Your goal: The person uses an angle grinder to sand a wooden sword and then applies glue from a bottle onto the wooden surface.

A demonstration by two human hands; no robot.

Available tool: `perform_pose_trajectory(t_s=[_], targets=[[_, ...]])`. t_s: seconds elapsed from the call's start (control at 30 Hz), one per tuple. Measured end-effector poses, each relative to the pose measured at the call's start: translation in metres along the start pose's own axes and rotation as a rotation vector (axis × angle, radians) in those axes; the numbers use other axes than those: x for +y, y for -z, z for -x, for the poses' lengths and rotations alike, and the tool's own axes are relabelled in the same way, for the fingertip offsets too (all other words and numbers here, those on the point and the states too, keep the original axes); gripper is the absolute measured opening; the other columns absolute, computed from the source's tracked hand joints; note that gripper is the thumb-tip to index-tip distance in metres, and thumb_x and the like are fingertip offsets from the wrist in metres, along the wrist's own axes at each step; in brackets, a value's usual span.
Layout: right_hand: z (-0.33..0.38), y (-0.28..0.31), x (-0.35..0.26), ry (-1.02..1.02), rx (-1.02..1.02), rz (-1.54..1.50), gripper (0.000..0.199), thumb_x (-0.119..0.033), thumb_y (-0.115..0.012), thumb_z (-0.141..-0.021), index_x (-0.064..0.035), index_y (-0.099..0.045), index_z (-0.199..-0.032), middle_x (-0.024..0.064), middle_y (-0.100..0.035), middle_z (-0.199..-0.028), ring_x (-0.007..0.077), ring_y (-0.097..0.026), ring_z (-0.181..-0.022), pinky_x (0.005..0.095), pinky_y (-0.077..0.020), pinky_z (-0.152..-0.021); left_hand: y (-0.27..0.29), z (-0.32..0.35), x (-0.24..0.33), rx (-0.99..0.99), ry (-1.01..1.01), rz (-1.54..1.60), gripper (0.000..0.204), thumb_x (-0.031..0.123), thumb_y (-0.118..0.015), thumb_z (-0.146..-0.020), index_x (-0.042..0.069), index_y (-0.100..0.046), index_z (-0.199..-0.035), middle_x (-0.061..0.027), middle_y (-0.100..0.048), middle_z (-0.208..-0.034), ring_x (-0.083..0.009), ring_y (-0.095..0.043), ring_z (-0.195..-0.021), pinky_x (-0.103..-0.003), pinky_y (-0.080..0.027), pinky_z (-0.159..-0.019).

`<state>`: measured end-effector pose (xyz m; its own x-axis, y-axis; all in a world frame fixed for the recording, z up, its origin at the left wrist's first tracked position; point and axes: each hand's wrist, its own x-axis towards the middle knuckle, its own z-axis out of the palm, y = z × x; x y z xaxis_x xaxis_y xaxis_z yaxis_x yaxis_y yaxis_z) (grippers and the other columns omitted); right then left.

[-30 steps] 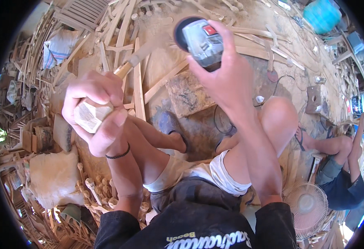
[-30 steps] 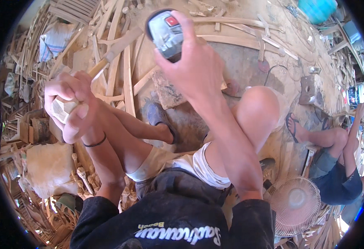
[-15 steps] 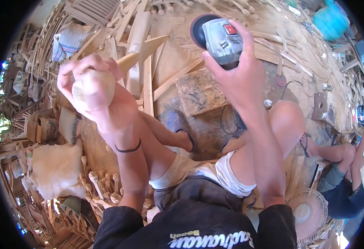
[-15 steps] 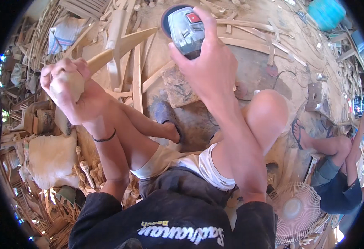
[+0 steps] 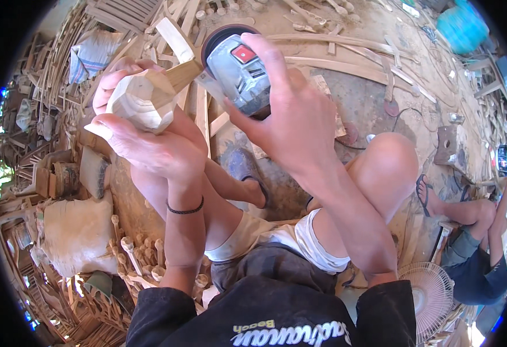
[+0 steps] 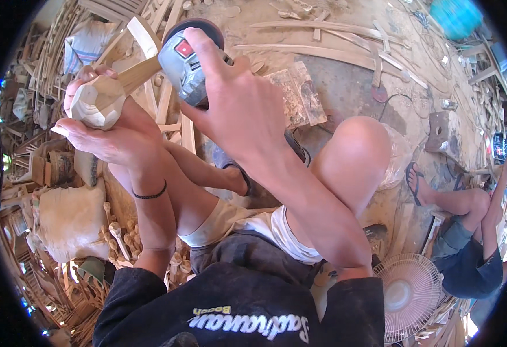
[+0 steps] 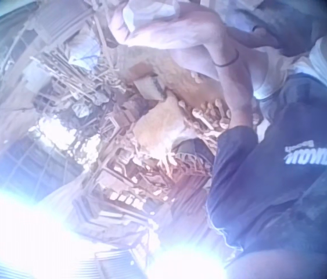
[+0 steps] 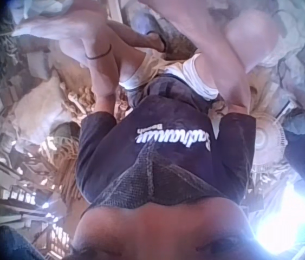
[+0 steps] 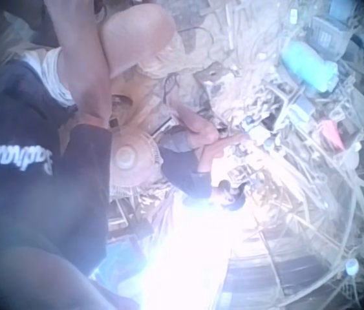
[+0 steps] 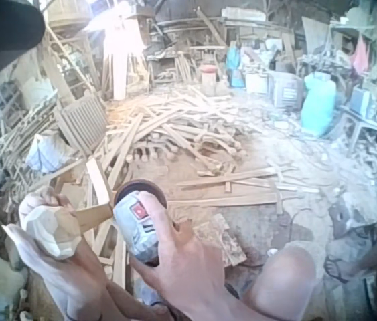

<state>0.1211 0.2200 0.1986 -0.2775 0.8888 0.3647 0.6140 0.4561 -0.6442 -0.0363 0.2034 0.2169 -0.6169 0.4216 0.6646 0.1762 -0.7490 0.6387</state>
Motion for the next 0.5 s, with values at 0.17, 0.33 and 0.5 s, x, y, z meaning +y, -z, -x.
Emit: perform_pose_trajectory(t_s=[0.17, 0.33, 0.5], targets=[[0.001, 0.001, -0.004, -0.019, -0.031, 0.046, 0.086, -0.034, -0.090, -0.079, -0.0315, -0.047, -0.154, 0.0213, -0.075, -0.095, 0.0440, -0.075, -0.078, 0.0520, -0.0585, -0.064, 0.003, 0.007, -0.005, -0.100, 0.001, 0.036, 0.053, 0.053, -0.041, -0.115, 0.001, -0.051, -0.124, -0.0174, -0.059, -0.125, -0.0291, -0.061, -0.113, -0.044, -0.053, -0.103], [0.002, 0.001, -0.002, 0.025, -0.016, 0.062, 0.089, -0.033, -0.091, -0.078, -0.0319, -0.046, -0.154, 0.0227, -0.072, -0.091, 0.0434, -0.075, -0.073, 0.0504, -0.0576, -0.059, -0.002, 0.009, -0.009, -0.026, 0.031, 0.191, 0.064, 0.060, -0.037, -0.113, 0.003, -0.065, -0.117, -0.0132, -0.066, -0.112, -0.0302, -0.059, -0.111, -0.045, -0.048, -0.102], [0.002, 0.000, -0.002, 0.077, 0.008, 0.092, 0.089, -0.031, -0.092, -0.079, -0.0292, -0.043, -0.154, 0.0245, -0.068, -0.086, 0.0404, -0.074, -0.066, 0.0471, -0.0563, -0.052, -0.005, 0.015, -0.006, -0.024, 0.067, 0.171, 0.062, 0.060, -0.041, -0.112, 0.003, -0.064, -0.119, -0.0136, -0.065, -0.115, -0.0308, -0.059, -0.113, -0.046, -0.047, -0.105]])
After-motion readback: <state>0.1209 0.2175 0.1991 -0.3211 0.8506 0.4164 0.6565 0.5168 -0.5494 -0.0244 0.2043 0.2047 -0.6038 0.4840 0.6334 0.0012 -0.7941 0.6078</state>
